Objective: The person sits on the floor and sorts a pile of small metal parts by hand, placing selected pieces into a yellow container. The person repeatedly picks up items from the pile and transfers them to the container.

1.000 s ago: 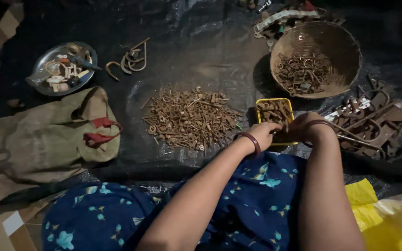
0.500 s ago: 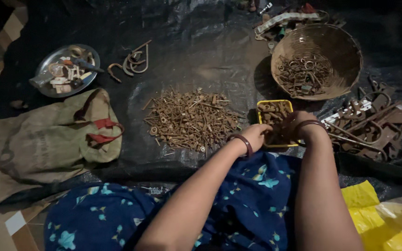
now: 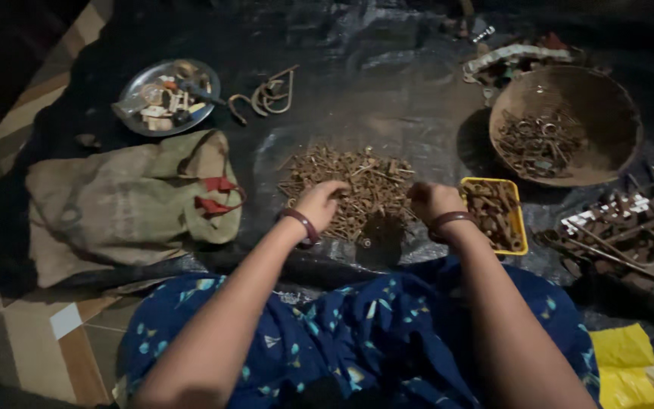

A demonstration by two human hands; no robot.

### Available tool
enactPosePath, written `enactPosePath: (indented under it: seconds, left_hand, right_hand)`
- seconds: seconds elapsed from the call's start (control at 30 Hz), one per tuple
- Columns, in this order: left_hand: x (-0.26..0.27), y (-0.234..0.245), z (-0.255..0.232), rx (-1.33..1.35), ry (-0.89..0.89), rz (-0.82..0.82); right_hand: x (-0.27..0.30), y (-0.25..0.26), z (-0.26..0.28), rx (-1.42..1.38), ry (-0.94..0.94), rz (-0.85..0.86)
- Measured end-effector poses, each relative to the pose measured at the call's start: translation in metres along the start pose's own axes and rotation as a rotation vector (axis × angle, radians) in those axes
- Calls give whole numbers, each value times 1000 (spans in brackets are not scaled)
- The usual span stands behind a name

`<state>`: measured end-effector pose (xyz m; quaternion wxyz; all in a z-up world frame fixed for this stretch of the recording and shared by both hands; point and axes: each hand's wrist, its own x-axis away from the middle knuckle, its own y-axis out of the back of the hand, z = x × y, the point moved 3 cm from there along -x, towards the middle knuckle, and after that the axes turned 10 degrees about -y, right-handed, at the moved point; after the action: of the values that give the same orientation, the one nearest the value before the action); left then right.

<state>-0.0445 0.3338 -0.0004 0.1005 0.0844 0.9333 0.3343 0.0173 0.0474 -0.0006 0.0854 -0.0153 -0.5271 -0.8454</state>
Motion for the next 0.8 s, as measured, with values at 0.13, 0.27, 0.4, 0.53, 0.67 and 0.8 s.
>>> enactPosePath:
  seconds: [0.13,0.27,0.4,0.53,0.67,0.8]
  left_hand:
    - [27,32,24,28,111,-56]
    - [35,12,50,189,50,-145]
    - [25,1,49,42,10,-202]
    - [17,3,36,5,66,-126]
    - [10,-1,34,14,101,-80]
    - [-4,-11,37,3,53,-85]
  right_hand:
    - [-1,-21,18,41,130,-87]
    - [1,-41,32,125,216,-140]
    - [18,-54,54,193,224,-5]
    - [20,-66,61,311,164,33]
    - [-4,-79,41,318,179,42]
    - [-6,-75,37,266,42,32]
